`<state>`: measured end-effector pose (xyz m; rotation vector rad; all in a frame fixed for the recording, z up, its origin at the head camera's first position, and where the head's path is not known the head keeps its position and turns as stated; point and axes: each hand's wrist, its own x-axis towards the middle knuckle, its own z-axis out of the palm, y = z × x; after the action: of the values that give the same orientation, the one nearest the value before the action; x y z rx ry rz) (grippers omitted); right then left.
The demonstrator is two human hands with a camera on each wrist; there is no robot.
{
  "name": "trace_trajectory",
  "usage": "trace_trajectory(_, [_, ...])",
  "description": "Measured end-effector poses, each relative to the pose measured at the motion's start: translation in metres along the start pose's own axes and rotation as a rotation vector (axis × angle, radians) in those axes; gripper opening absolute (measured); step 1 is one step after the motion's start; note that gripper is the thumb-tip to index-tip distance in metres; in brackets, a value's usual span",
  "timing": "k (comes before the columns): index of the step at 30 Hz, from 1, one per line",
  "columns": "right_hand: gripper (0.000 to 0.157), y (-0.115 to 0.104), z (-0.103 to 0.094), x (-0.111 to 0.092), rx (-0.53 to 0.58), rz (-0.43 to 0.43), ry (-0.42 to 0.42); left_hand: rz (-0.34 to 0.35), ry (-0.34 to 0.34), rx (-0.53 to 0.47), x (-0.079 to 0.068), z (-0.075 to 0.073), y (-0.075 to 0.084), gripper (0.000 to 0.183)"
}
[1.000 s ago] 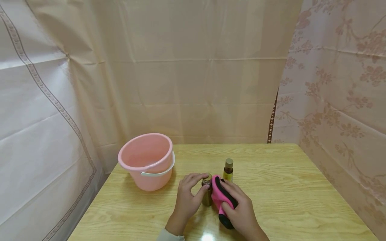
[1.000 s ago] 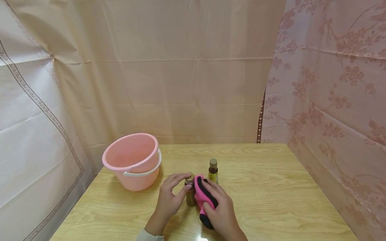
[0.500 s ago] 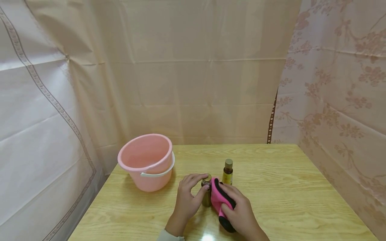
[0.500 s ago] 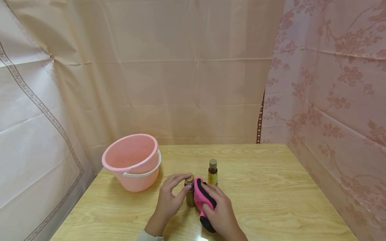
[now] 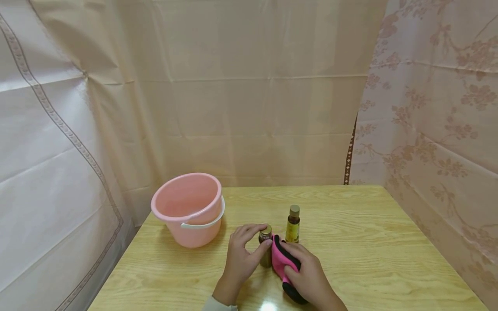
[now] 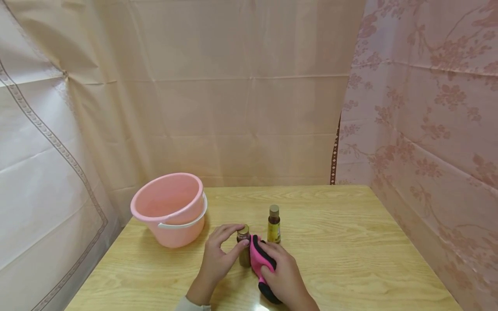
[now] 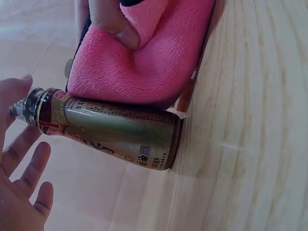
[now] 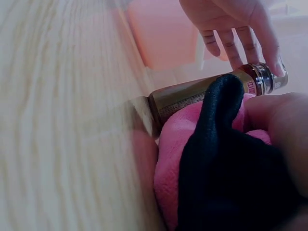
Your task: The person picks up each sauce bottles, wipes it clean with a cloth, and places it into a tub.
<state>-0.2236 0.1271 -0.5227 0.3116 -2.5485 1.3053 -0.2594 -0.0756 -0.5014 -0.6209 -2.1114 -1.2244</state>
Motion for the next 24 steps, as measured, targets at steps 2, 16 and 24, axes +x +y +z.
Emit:
trace_trajectory(2, [0.064, 0.0000, 0.0004, 0.0000, -0.013, 0.014, -0.022, -0.010, 0.000, 0.002, -0.0001, -0.0001, 0.0002, 0.037])
trace_trajectory(16, [0.061, -0.0010, 0.0003, -0.0007, -0.052, 0.073, -0.055, -0.039, 0.002, -0.009, -0.0007, 0.0009, -0.0008, 0.034])
trace_trajectory(24, [0.064, -0.0006, 0.0018, -0.0002, -0.041, 0.034, -0.020, -0.004, 0.010, -0.002, 0.0000, 0.0002, -0.0002, 0.035])
